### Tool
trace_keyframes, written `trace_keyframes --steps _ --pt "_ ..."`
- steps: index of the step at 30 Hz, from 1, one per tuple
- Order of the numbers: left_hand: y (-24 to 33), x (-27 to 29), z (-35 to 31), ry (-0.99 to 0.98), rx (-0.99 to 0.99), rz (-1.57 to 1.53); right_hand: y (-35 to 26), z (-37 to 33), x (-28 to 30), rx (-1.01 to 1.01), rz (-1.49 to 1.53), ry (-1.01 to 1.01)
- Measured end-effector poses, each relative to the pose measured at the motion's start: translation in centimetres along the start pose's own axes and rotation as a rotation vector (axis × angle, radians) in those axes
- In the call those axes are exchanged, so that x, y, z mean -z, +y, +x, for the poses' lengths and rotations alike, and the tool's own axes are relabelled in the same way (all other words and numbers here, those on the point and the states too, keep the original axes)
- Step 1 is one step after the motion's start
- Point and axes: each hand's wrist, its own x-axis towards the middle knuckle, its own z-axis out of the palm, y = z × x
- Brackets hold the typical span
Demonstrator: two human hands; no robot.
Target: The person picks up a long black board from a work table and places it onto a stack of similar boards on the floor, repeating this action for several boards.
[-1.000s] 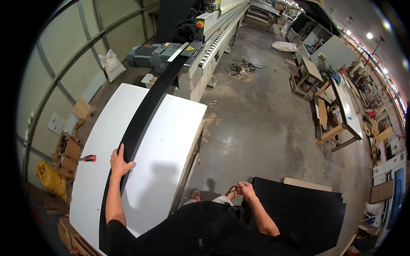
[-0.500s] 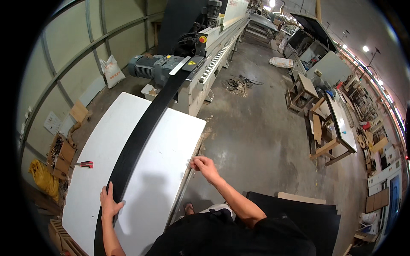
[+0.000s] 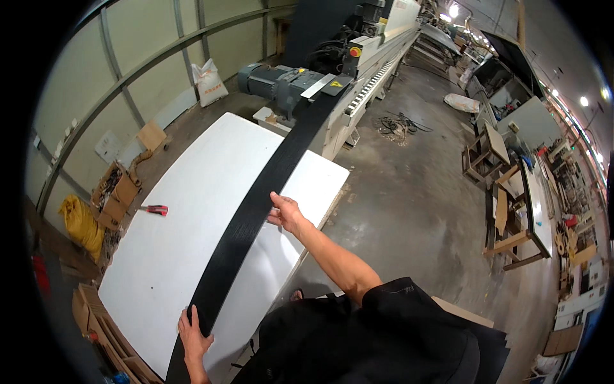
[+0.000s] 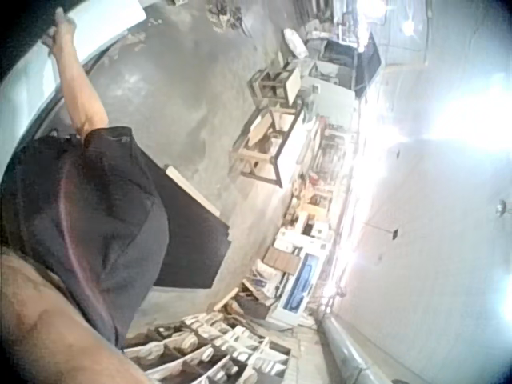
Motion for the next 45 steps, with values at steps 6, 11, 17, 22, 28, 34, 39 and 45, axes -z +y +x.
trace_keyframes --steps 6,11,17,22,28,34,39,45 --pt "-3.6 -3.4 -4.6 0.133 -0.014 -0.084 4.6 0.1 1.6 -0.006 -0.103 -0.081" --pt "-3.5 0.2 -5.7 0.073 -0.063 0.096 6.5 -3.6 2.7 -0.024 -0.053 -0.085" --pt "0.0 3.3 -3.4 0.096 -0.130 0.155 2.7 -10.4 7.4 0.150 0.118 -0.051" --pt "6.1 3.8 2.7 0.091 -0.473 0.158 -0.1 -15.8 17.5 0.408 0.205 0.164" --pt "21.3 1.9 8.3 0.113 -1.013 0.062 3.3 -23.5 24.5 0.556 0.725 0.466" --pt "33.1 -2.3 8.8 -0.181 -1.307 0.009 10.1 -26.7 24.3 0.675 1.010 0.453" --pt "39.9 -3.9 6.5 -0.283 -1.462 0.068 12.6 -29.8 30.0 0.817 1.222 0.528" --pt "45.3 -5.4 5.2 -0.332 -1.518 0.217 13.9 -31.8 36.1 0.735 1.414 0.753"
